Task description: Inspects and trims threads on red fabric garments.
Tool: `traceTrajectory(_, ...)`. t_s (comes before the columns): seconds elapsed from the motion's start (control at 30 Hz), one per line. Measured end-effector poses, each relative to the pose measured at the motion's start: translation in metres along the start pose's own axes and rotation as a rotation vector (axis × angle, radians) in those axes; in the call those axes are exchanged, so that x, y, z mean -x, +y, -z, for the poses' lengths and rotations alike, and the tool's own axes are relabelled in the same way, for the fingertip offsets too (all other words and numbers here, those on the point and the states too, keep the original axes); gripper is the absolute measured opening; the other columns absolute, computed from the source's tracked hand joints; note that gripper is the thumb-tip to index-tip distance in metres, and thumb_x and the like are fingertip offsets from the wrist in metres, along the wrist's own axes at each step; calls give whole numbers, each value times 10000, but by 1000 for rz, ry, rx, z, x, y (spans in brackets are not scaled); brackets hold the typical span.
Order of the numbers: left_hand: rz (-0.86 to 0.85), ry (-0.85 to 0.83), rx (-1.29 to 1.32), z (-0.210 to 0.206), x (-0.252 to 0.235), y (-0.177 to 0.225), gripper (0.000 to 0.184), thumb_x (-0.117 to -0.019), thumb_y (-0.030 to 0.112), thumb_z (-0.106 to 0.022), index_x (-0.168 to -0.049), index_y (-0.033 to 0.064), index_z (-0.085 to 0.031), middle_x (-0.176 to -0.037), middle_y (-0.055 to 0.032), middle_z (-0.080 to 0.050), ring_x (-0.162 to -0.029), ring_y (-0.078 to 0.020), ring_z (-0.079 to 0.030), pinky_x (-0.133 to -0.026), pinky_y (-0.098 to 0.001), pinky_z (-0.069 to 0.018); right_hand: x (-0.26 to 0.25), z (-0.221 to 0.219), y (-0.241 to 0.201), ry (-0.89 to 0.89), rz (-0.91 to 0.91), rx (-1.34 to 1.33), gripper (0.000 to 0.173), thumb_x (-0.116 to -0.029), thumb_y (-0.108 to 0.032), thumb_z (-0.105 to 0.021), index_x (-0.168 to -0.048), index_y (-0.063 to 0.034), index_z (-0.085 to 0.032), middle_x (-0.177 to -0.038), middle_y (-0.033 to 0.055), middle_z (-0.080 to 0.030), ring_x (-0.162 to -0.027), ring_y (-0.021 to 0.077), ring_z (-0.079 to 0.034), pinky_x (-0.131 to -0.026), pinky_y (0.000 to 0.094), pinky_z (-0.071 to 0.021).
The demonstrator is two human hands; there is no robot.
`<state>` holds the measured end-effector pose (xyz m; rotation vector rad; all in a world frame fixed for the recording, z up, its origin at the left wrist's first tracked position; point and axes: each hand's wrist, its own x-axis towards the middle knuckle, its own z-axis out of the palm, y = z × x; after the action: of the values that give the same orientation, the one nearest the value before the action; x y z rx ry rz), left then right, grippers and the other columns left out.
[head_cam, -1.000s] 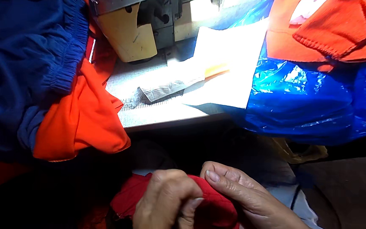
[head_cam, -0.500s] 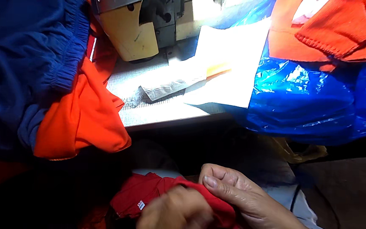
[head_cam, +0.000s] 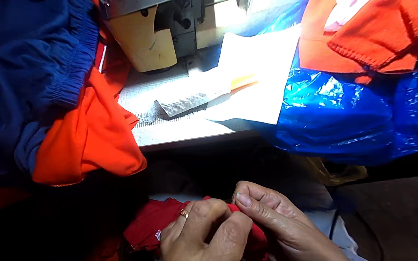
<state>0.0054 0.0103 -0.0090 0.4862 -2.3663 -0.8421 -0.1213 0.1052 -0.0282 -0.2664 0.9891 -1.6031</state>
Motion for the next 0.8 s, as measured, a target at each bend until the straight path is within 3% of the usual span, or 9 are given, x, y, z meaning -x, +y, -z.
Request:
traceTrajectory(0.13,42,-23,-150,-11,1,-2,173,-1019,140,-543,-912,86,-667,-881,-74,-642,-825,-106,-611,-684,-175,-470,-1,4,8,38,119,186,246,-1047,-216,-549,-811,-172,-603,-706,-96,-581,-657,-45,-568,-602,123,-473)
traceTrajectory(0.2,191,-16,151,-10,3,-3,229,-1055,203,-516,-906,72,-629,-890,-31,-603,-842,-19,-582,-732,-113,-471,-1,2,8,7,121,189,230,-1047,-231,-560,-833,-164,-609,-728,-92,-604,-675,-46,-587,-622,127,-494)
traceTrajectory(0.27,391,44,629,-7,4,-4,196,-1053,250,-547,-930,121,-631,-889,68,-586,-745,67,-539,-632,-79,-449,0,1,4,-32,86,139,220,-1054,-224,-548,-858,-160,-623,-756,-91,-624,-700,-43,-601,-650,134,-509)
traceTrajectory(0.33,532,178,997,-4,4,-5,134,-1017,246,-613,-955,137,-660,-849,67,-610,-655,37,-543,-538,-105,-444,-1,2,4,-24,33,59,241,-1057,-228,-541,-841,-161,-625,-738,-76,-615,-694,-31,-601,-645,139,-508)
traceTrajectory(0.4,580,313,1153,0,2,-8,128,-990,228,-657,-961,103,-657,-814,14,-619,-605,-11,-563,-504,-133,-469,-3,3,4,11,-13,-32,252,-1050,-215,-548,-824,-153,-638,-727,-53,-625,-695,-15,-615,-654,152,-520)
traceTrajectory(0.5,522,325,998,4,1,-10,96,-983,228,-669,-983,132,-676,-861,27,-641,-611,9,-566,-504,-121,-475,-2,3,4,36,-64,-99,261,-1050,-192,-533,-822,-145,-651,-734,-37,-639,-712,-4,-630,-678,164,-536)
traceTrajectory(0.6,348,156,671,7,3,-10,85,-999,228,-653,-1009,175,-719,-962,97,-651,-752,66,-585,-622,-83,-490,-3,1,2,40,-92,-120,274,-1053,-183,-516,-815,-142,-646,-748,-27,-653,-724,8,-641,-694,177,-544)
traceTrajectory(0.7,200,62,390,3,2,-5,106,-986,161,-671,-1016,83,-736,-1020,10,-638,-917,40,-594,-791,-82,-499,-2,0,2,31,-74,-101,262,-1049,-192,-528,-817,-147,-640,-739,-34,-647,-715,3,-638,-686,170,-541)
traceTrajectory(0.8,124,23,133,-6,3,-3,106,-986,127,-656,-936,53,-714,-945,-69,-618,-864,-12,-595,-774,-90,-489,-2,-1,6,39,25,40,254,-1048,-197,-539,-814,-160,-631,-706,-67,-612,-671,-28,-598,-627,138,-498)
